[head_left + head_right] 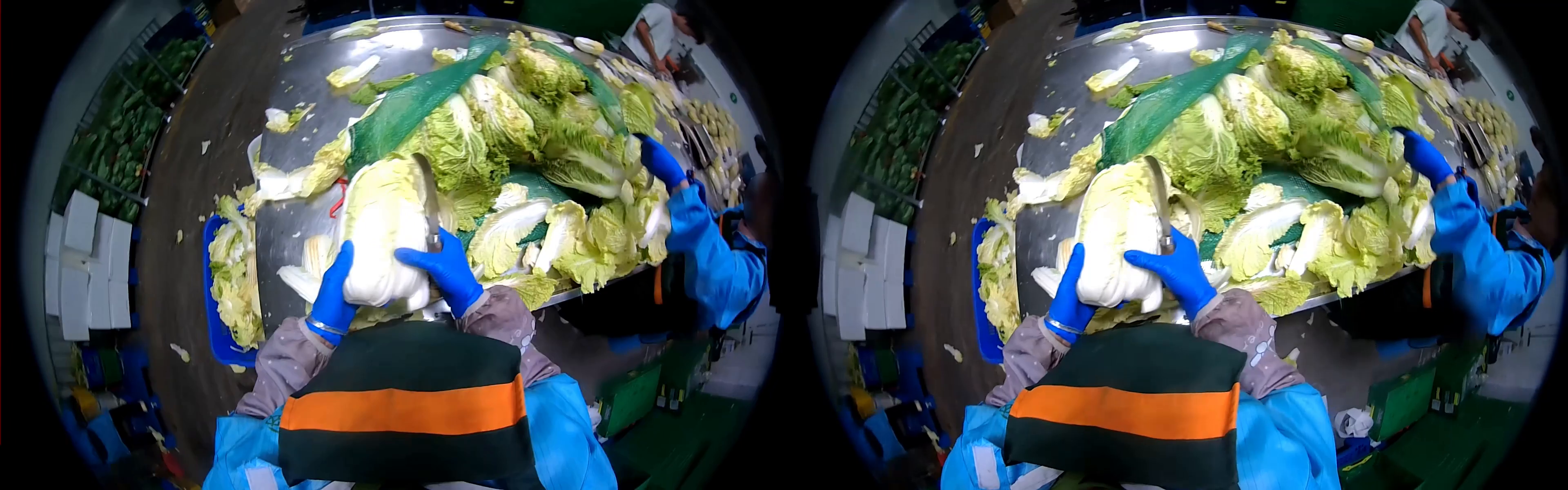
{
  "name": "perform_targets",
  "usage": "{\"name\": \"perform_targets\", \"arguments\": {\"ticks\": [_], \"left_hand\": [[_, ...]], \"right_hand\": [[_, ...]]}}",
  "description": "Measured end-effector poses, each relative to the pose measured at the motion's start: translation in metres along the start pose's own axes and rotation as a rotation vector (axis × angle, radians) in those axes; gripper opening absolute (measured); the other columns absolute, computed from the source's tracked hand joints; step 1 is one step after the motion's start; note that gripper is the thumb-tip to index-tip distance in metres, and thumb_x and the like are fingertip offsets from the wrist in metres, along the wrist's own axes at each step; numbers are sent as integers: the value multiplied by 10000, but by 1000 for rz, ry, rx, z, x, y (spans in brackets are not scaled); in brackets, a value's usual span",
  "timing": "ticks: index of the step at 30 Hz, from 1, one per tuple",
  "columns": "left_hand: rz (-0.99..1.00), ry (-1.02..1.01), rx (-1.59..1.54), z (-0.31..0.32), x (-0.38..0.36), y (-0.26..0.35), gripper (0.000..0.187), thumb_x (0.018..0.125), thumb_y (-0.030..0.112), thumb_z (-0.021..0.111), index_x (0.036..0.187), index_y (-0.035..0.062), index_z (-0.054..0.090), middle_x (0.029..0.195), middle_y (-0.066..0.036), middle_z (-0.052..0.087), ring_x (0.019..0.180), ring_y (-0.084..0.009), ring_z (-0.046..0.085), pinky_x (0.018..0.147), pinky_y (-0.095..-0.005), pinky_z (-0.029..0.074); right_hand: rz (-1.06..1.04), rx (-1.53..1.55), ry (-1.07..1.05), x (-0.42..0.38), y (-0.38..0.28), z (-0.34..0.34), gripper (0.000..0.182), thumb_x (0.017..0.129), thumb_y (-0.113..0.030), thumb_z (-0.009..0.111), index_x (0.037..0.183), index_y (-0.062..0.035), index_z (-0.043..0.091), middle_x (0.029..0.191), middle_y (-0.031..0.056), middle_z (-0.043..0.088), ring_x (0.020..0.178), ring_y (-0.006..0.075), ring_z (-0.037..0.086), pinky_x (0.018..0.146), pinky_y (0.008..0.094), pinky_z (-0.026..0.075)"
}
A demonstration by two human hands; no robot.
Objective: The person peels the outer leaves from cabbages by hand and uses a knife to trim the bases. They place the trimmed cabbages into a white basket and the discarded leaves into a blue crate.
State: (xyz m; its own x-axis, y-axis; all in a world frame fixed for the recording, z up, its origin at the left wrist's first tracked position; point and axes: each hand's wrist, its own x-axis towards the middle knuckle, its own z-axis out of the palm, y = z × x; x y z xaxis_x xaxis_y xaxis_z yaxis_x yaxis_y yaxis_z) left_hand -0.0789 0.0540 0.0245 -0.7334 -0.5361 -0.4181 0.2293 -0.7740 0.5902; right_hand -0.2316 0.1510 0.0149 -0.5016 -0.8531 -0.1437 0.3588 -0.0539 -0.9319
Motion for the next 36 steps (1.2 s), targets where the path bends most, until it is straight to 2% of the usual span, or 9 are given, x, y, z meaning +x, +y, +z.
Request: {"name": "perform_targets", "arguments": {"ticks": [5, 10, 11, 15, 19, 22, 28, 30, 36], "left_hand": [[-204, -34, 54, 6, 1, 15, 662, 849, 628, 326, 1203, 91, 485, 868, -171, 603, 558, -281, 560, 429, -326, 438], [-245, -193, 43, 8, -3, 13, 615, 868, 593, 321, 1248, 125, 442, 974, -163, 590, 761, -265, 579, 453, -319, 453], [129, -189, 499, 11, -6, 3, 615, 874, 586, 308, 1261, 122, 421, 969, -166, 592, 768, -267, 583, 459, -320, 457], [-173, -318, 137, -5, 6, 20, 582, 863, 513, 401, 1289, 119, 365, 1043, -153, 576, 824, -281, 594, 500, -346, 491], [484, -80, 825, -21, -7, 2, 666, 829, 629, 340, 1272, 136, 406, 998, -171, 587, 768, -311, 598, 454, -397, 498], [18, -130, 151, -14, -5, 19, 741, 807, 668, 320, 1277, 100, 397, 954, -194, 582, 710, -318, 593, 485, -426, 504], [-175, -379, 195, 2, 24, 8, 672, 885, 562, 318, 1345, 74, 303, 1204, -201, 487, 979, -323, 562, 725, -461, 512], [-157, -299, 299, 2, 40, -8, 588, 926, 362, 424, 1369, 20, 245, 1333, -160, 381, 1198, -256, 407, 1021, -327, 306], [349, -214, 844, 41, 19, -15, 824, 778, 86, 640, 1411, 52, 113, 1368, -136, 302, 1223, -241, 353, 1025, -333, 278]], "right_hand": [[-193, -807, 401, 60, 7, -71, 476, 619, -292, 763, 999, -36, 633, 841, 154, 656, 724, 227, 639, 664, 317, 497], [-146, -1181, 739, 77, -20, -125, 708, 615, -370, 753, 1206, -72, 500, 841, 150, 650, 727, 260, 636, 648, 375, 501], [-118, -1088, 654, 67, -25, -125, 798, 636, -420, 727, 1292, -100, 404, 905, 173, 641, 801, 321, 628, 678, 410, 496], [-85, -941, 850, 63, -11, -148, 479, 664, -429, 696, 949, -50, 630, 887, 178, 639, 782, 333, 619, 690, 402, 482], [76, -877, 978, 46, 2, -192, 468, 665, -407, 700, 942, -38, 628, 864, 170, 642, 799, 318, 619, 685, 391, 480], [-270, -1034, 1016, 8, -7, -162, 658, 678, -308, 727, 1236, -78, 463, 1061, 158, 600, 911, 336, 593, 787, 383, 474], [55, 276, -12, -24, -17, -49, 539, 786, -339, 671, 1185, -20, 499, 1003, 81, 614, 809, 151, 614, 680, 283, 487], [257, 281, -27, -14, 0, -36, 498, 812, -311, 643, 1186, -16, 498, 1006, 75, 617, 836, 161, 615, 677, 283, 491], [71, 561, 118, -10, 20, -23, 512, 804, -250, 654, 1210, -1, 465, 1116, 97, 573, 988, 179, 560, 879, 305, 434]]}}
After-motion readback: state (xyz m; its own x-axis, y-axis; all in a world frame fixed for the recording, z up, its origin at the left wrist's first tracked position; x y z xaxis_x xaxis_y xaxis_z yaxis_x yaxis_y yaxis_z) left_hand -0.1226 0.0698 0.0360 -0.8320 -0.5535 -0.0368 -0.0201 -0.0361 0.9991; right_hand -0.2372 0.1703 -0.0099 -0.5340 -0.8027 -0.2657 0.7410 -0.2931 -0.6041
